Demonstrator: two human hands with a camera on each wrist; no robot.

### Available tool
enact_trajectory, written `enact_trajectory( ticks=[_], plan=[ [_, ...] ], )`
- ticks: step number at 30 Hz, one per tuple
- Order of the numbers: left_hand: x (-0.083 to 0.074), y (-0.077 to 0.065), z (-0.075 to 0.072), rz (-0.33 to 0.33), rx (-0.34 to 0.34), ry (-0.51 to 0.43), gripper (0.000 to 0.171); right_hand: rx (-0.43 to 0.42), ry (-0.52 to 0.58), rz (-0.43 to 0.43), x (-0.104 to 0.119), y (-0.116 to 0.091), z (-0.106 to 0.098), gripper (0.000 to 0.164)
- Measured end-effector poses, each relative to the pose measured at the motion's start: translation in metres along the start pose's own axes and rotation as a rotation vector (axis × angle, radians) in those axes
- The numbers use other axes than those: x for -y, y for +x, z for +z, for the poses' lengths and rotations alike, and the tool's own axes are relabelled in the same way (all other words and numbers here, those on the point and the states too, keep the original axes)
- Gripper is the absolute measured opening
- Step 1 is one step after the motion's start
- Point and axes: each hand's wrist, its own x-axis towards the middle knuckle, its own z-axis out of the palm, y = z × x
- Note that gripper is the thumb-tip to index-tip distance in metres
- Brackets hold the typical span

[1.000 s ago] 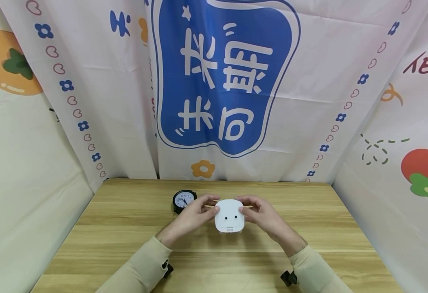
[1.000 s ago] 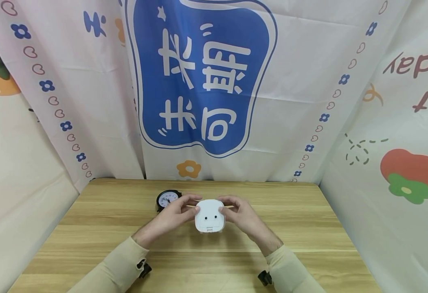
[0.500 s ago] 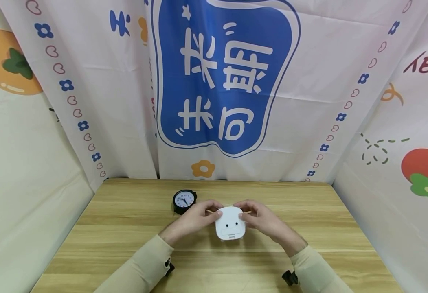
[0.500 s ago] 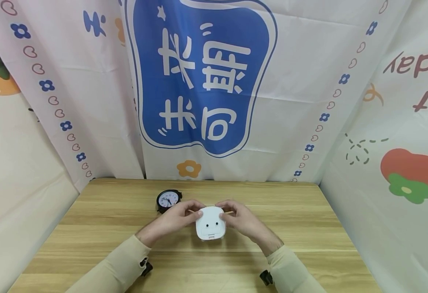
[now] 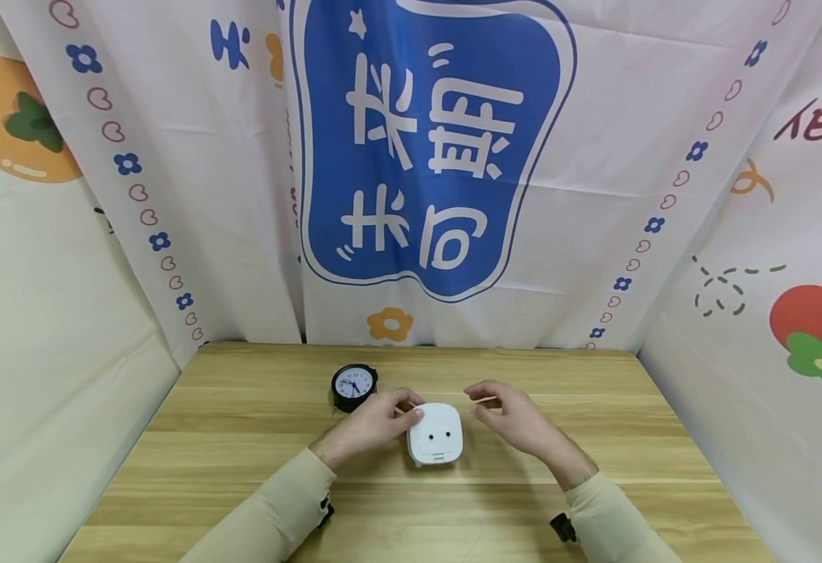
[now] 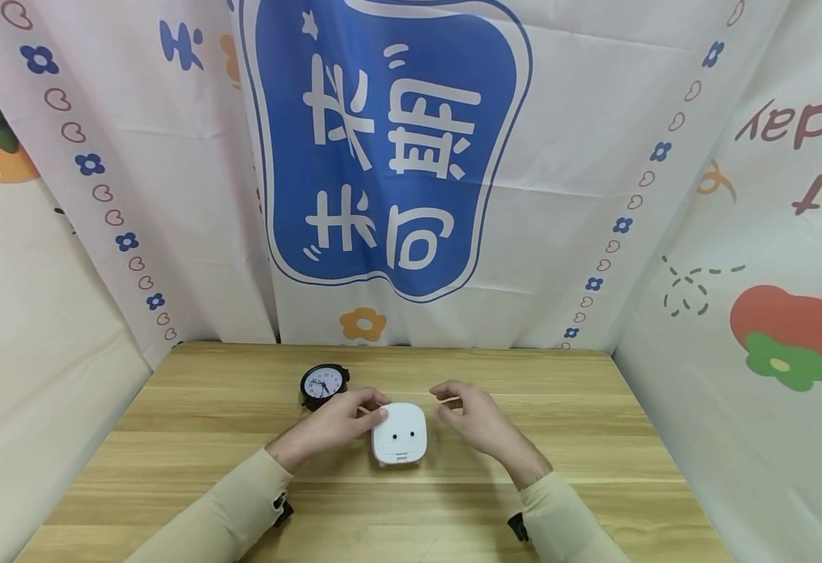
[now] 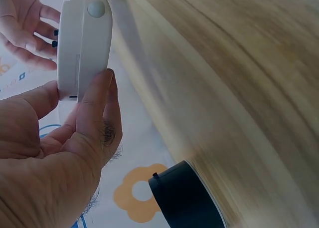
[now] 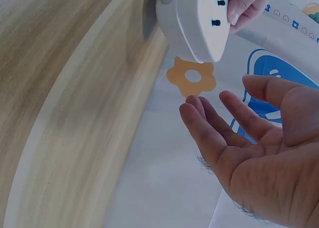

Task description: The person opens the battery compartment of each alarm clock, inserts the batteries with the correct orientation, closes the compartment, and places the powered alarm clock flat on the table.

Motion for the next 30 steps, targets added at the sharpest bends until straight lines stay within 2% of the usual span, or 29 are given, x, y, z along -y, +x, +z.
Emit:
enact_trajectory(
  ticks=[8,15,21,25,30],
  plan=[
    [0.002,0.001,0.0,-0.032,0.006,0.043,0.029,0.017,-0.022,0.013,0.001,-0.001,0.002,0.031],
    [0.003,0.001,0.0,-0.058,0.021,0.08,0.031,0.042,-0.029,-0.016,0.0,0.0,0.005,0.03],
    [0.005,-0.001,-0.002,-0.051,0.053,0.053,0.035,0.065,-0.039,0.001,-0.001,0.0,0.01,0.032],
    [0.007,-0.004,-0.003,-0.059,0.09,0.009,0.045,0.08,-0.042,0.002,-0.001,0.0,0.012,0.033],
    [0.01,-0.004,-0.005,-0.043,0.152,-0.045,0.072,0.093,-0.058,-0.017,0.001,-0.001,0.012,0.033]
  ],
)
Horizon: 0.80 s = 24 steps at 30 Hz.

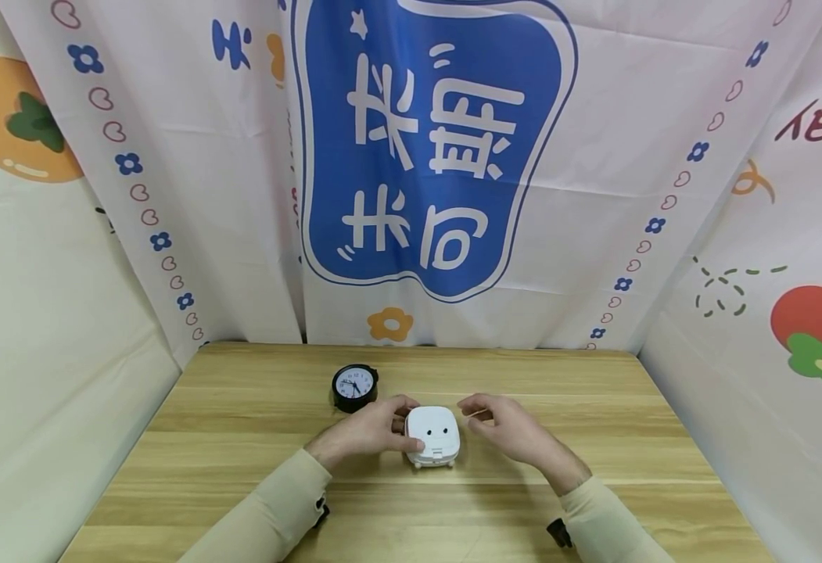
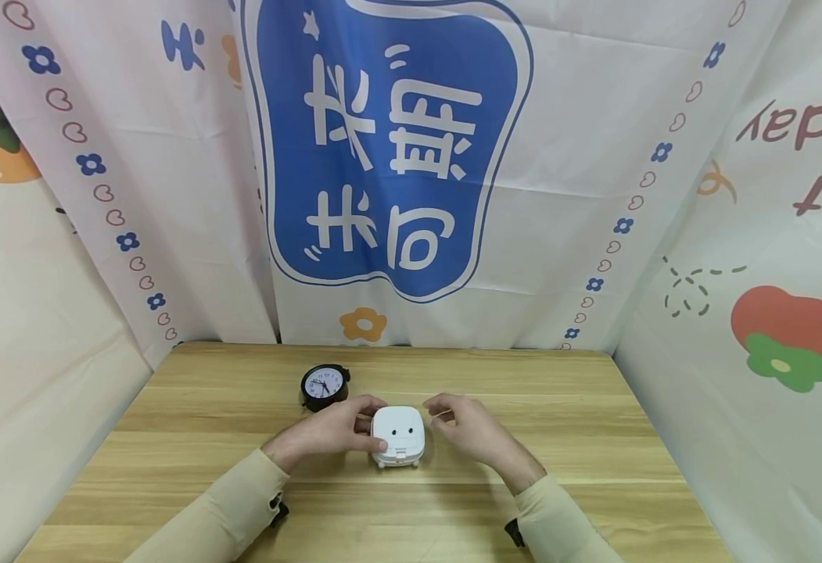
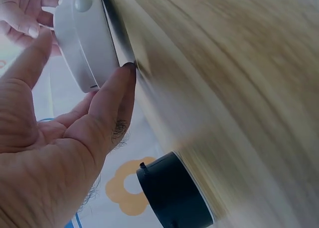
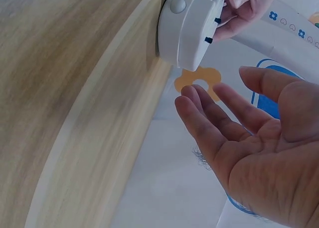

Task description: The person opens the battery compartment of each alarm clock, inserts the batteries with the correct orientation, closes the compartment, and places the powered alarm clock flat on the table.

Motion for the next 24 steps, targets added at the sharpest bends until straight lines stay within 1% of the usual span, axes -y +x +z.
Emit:
enact_trajectory(
  ticks=[4,7,9,11,13,15,18,24],
  plan=[
    [0.002,0.0,0.001,0.026,0.042,-0.001,0.091,0.011,-0.017,0.005,-0.001,0.0,0.002,0.032],
    [0.002,0.0,0.004,0.068,0.047,0.045,0.102,0.023,-0.028,-0.003,-0.003,0.0,0.004,0.031],
    [0.001,0.0,0.007,0.106,0.033,0.089,0.107,0.034,-0.026,-0.009,-0.003,0.0,0.005,0.031],
    [0.0,0.0,0.01,0.136,0.006,0.146,0.107,0.046,-0.018,-0.019,-0.004,0.001,0.007,0.031],
    [-0.001,0.0,0.012,0.157,-0.027,0.196,0.102,0.057,-0.007,-0.017,-0.005,0.001,0.009,0.03],
    [-0.001,0.0,0.015,0.169,-0.054,0.226,0.094,0.067,0.002,-0.015,-0.005,0.0,0.01,0.029],
    [-0.002,0.0,0.017,0.171,-0.075,0.241,0.087,0.071,0.009,-0.008,-0.004,0.0,0.011,0.027],
    [-0.004,-0.001,0.019,0.156,-0.087,0.29,0.087,0.064,-0.007,-0.014,-0.002,-0.001,0.012,0.026]
  ],
)
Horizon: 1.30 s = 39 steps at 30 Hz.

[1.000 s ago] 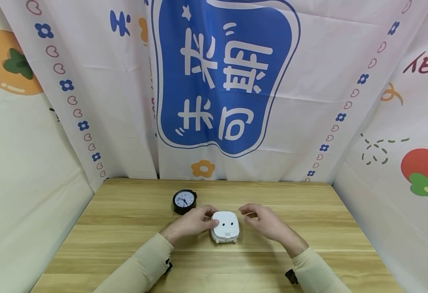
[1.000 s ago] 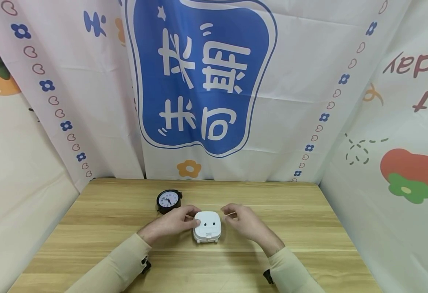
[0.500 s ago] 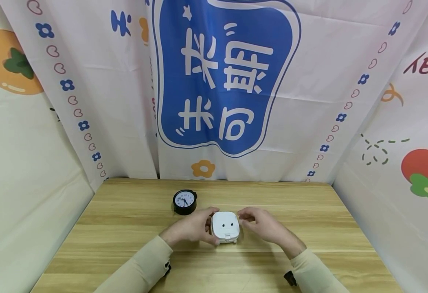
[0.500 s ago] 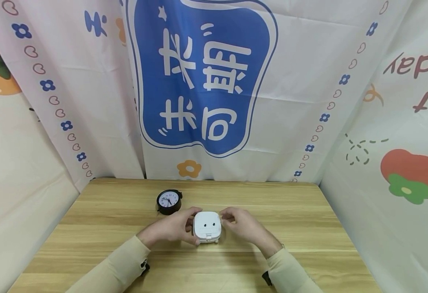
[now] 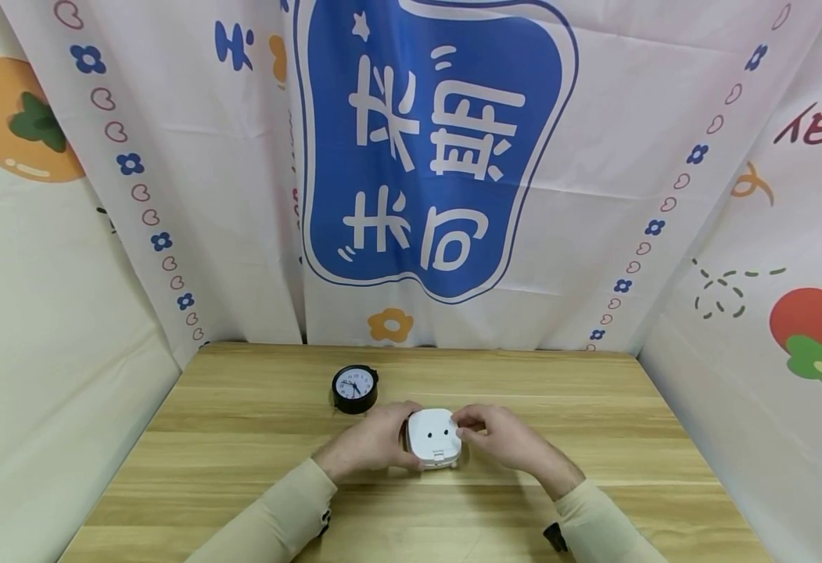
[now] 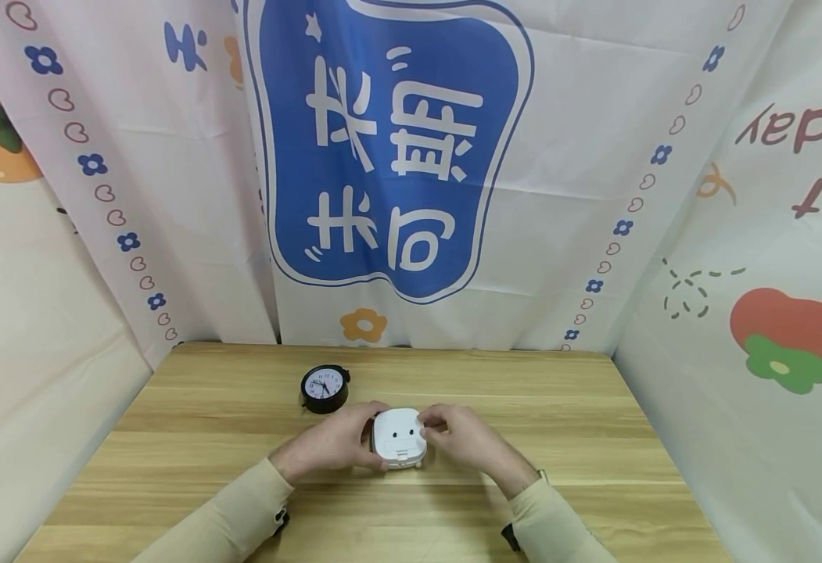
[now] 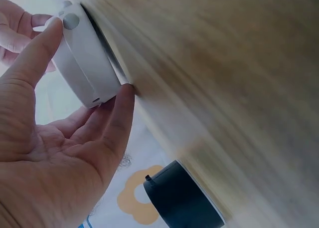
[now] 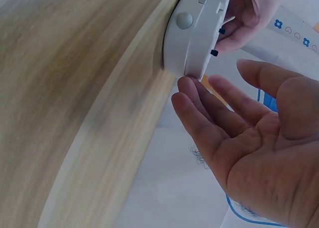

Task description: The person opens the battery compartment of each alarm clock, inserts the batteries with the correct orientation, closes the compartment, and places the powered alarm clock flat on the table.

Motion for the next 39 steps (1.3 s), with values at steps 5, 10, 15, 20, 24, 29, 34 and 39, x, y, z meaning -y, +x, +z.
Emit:
enact_trajectory(
  ticks=[5,10,15,20,24,29,34,39],
  plan=[
    [0.001,0.0,-0.002,0.021,0.024,0.047,0.085,-0.021,-0.069,0.011,0.004,0.0,0.001,0.025],
    [0.005,-0.001,-0.009,0.081,0.064,0.102,0.088,-0.037,-0.197,-0.028,0.01,0.001,0.002,0.025],
    [0.011,0.0,-0.014,0.14,0.109,0.179,0.091,-0.025,-0.392,-0.184,0.011,0.0,0.004,0.026],
    [0.014,0.003,-0.016,0.197,0.125,0.265,0.084,-0.039,-0.525,-0.303,0.011,0.001,0.007,0.021],
    [0.015,0.003,-0.017,0.215,0.132,0.283,0.081,-0.023,-0.599,-0.379,0.013,0.002,0.009,0.02],
    [0.014,0.004,-0.018,0.224,0.137,0.294,0.081,-0.008,-0.656,-0.405,0.015,0.003,0.014,0.019],
    [0.013,0.004,-0.018,0.226,0.136,0.303,0.081,-0.024,-0.713,-0.376,0.02,0.006,0.019,0.017],
    [0.012,0.004,-0.019,0.229,0.132,0.298,0.08,-0.033,-0.845,-0.41,0.022,0.008,0.024,0.015]
  ],
)
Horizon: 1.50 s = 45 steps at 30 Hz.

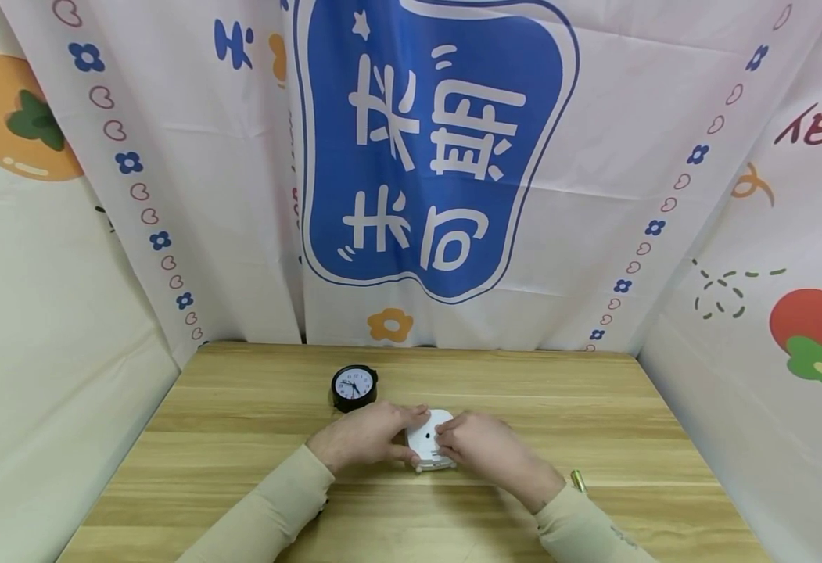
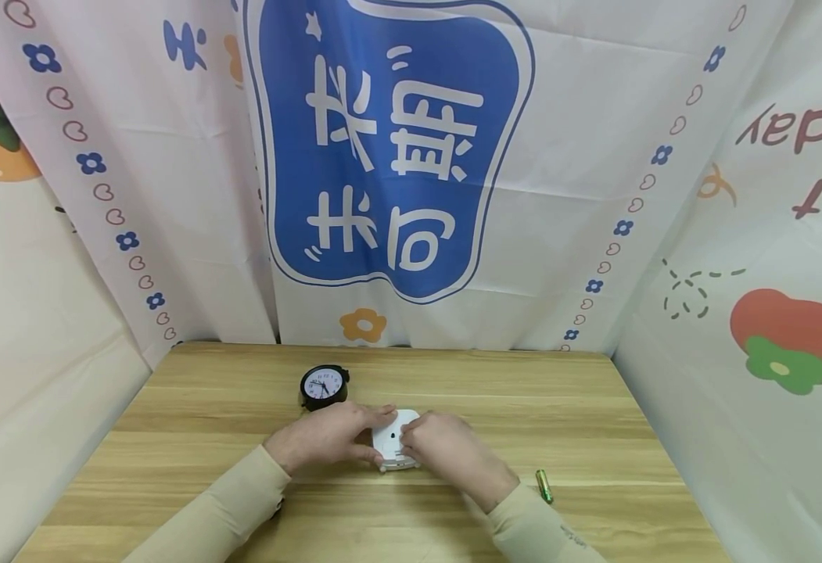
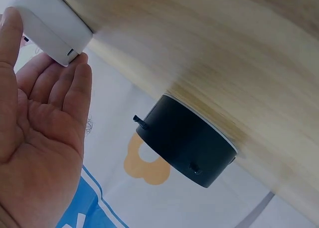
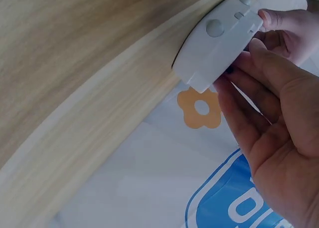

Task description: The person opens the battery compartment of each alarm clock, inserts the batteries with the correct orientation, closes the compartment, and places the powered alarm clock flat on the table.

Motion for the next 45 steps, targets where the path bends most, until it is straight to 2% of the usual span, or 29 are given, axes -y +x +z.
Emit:
enact_trajectory(
  ticks=[6,15,23,24,25,28,31,32,35,40,45],
  plan=[
    [0.001,0.0,0.001,0.002,0.0,-0.006,0.08,-0.04,-0.089,-0.024,0.004,0.001,0.004,0.011],
    [0.001,0.001,0.0,-0.015,0.025,-0.028,0.078,-0.049,-0.156,-0.032,0.009,0.002,0.001,0.02],
    [0.001,0.0,0.001,0.014,0.007,-0.04,0.077,-0.096,-0.306,-0.08,0.015,0.002,0.003,0.022],
    [0.002,0.0,0.001,0.021,0.004,-0.044,0.077,-0.099,-0.309,-0.079,0.015,0.002,0.003,0.022],
    [0.01,0.002,0.008,0.05,-0.011,-0.034,0.08,-0.099,-0.306,-0.078,0.015,0.002,0.003,0.021],
    [0.009,0.001,0.007,0.061,-0.017,-0.04,0.08,-0.097,-0.292,-0.076,0.015,0.004,0.003,0.021],
    [0.008,0.001,0.006,0.042,-0.01,-0.039,0.08,-0.091,-0.282,-0.086,0.012,0.004,0.003,0.02],
    [-0.001,-0.001,-0.001,0.012,0.003,-0.05,0.077,-0.09,-0.276,-0.089,0.011,0.004,0.003,0.02],
    [-0.003,0.0,0.0,-0.012,0.011,-0.046,0.077,-0.087,-0.251,-0.093,0.008,0.004,0.002,0.02],
    [-0.004,0.0,-0.001,-0.016,0.016,-0.036,0.079,-0.083,-0.178,-0.073,0.006,0.004,0.0,0.02],
    [-0.004,0.0,-0.001,-0.006,0.015,-0.04,0.079,-0.081,-0.166,-0.072,0.004,0.004,0.0,0.017]
  ],
)
